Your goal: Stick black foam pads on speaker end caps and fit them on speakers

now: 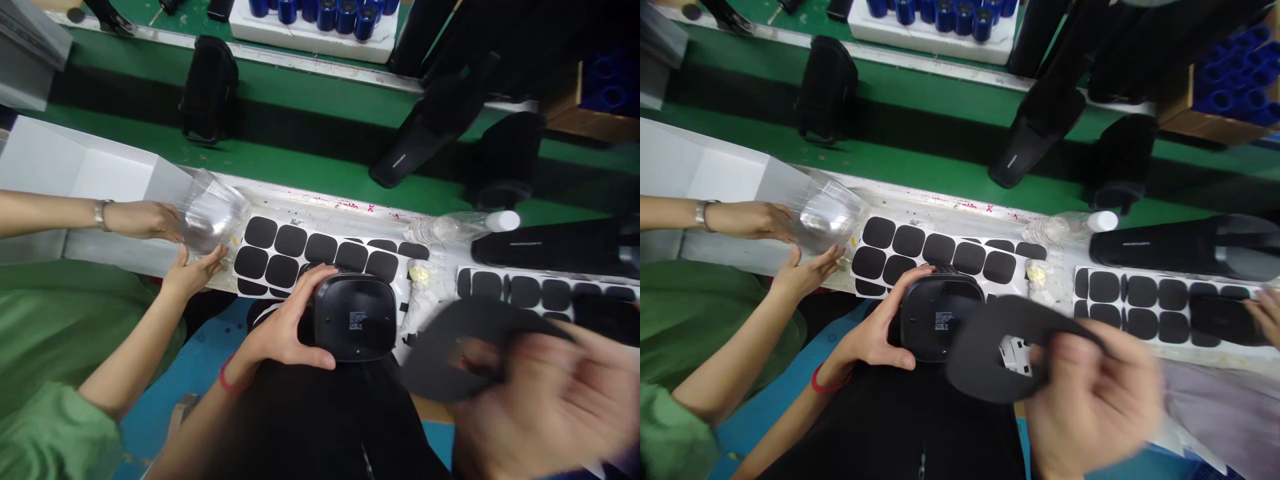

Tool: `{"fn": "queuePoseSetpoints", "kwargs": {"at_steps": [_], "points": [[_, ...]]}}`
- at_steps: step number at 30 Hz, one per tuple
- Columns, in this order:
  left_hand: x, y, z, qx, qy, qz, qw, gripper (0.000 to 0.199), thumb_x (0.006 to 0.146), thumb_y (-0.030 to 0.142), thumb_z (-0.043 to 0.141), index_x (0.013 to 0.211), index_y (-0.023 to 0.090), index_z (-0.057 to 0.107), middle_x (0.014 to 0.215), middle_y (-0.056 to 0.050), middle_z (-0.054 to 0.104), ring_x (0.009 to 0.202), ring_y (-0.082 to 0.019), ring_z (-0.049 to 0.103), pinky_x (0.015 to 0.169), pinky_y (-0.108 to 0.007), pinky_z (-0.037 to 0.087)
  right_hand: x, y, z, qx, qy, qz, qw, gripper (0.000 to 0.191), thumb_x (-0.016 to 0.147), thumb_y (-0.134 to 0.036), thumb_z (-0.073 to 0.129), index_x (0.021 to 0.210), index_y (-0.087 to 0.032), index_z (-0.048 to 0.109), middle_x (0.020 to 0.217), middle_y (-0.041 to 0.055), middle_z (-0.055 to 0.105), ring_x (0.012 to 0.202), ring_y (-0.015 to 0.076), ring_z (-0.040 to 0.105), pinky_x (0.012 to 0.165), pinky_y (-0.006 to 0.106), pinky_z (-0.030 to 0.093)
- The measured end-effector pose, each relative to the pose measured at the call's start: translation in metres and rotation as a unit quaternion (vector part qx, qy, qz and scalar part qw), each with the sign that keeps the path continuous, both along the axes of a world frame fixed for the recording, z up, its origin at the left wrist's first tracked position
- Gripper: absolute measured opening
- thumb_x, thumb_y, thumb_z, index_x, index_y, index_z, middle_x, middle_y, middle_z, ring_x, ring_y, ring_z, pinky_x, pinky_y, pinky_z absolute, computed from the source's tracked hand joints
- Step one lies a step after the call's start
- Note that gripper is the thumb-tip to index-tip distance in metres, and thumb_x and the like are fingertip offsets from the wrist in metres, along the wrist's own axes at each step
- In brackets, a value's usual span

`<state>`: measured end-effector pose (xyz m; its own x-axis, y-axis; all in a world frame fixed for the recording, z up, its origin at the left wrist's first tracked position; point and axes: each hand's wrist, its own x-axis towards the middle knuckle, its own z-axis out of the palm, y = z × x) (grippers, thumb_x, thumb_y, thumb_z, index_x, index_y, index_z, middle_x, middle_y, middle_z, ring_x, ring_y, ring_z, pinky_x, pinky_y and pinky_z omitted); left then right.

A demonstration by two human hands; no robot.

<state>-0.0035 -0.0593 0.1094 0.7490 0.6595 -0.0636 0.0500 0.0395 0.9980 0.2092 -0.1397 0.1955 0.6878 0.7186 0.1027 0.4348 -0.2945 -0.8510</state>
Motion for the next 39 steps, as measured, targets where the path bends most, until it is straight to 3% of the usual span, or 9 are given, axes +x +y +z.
{"fn": "queuePoseSetpoints", "kwargs": {"at_steps": [2,5,10,20,39], "points": [[0.0,-0.001,0.002,-0.012,0.005,-0.013,1.0,0.121,0.062,0.068,0.084,0.158,0.034,0.018,0.164,-0.013,0.021,0.153,-0.044,0.018,0.125,-0.063,0.017,-0.005,0.008,-0.002,-0.014,0.011,0.065,0.998,0.016,0.086,-0.04,0.074,0.081,-0.025,0.072,0.069,-0.0009,0.068,0.056,0.0137,0.062,0.049,0.024,0.046],[0.003,-0.003,0.006,-0.022,0.01,-0.027,0.999,0.126,0.064,0.077,0.075,0.16,0.031,0.009,0.167,-0.015,0.013,0.154,-0.047,0.011,0.124,-0.067,0.013,-0.013,0.016,-0.009,-0.05,0.069,0.128,0.988,0.013,0.088,-0.036,0.073,0.082,-0.024,0.071,0.068,-0.0035,0.071,0.057,0.0105,0.065,0.05,0.017,0.049],[0.007,-0.004,0.014,-0.017,0.007,-0.037,0.999,0.109,0.077,0.086,0.05,0.16,0.028,0.01,0.168,-0.013,0.01,0.156,-0.044,0.001,0.125,-0.065,0.008,-0.014,0.013,-0.016,-0.06,0.058,0.122,0.989,0.012,0.088,-0.036,0.074,0.084,-0.024,0.072,0.067,-0.0051,0.071,0.056,0.0078,0.065,0.05,0.012,0.049],[0.011,-0.003,0.02,-0.013,0.011,-0.03,0.999,0.072,0.097,0.069,0.033,0.156,0.031,0.016,0.164,-0.009,0.02,0.157,-0.036,0.001,0.127,-0.06,0.009,-0.015,0.008,-0.019,-0.047,0.028,0.117,0.992,0.014,0.088,-0.036,0.073,0.084,-0.023,0.073,0.069,-0.0041,0.072,0.057,0.0095,0.065,0.053,0.015,0.051],[0.012,-0.006,0.023,-0.039,0.031,-0.008,0.999,0.065,0.1,0.066,0.021,0.157,0.035,0.02,0.167,-0.004,0.021,0.158,-0.03,0.002,0.129,-0.054,0.005,-0.015,0.009,-0.017,-0.061,0.008,0.108,0.992,0.017,0.088,-0.038,0.073,0.084,-0.022,0.074,0.067,-0.002,0.071,0.054,0.0119,0.063,0.05,0.02,0.051]]}}
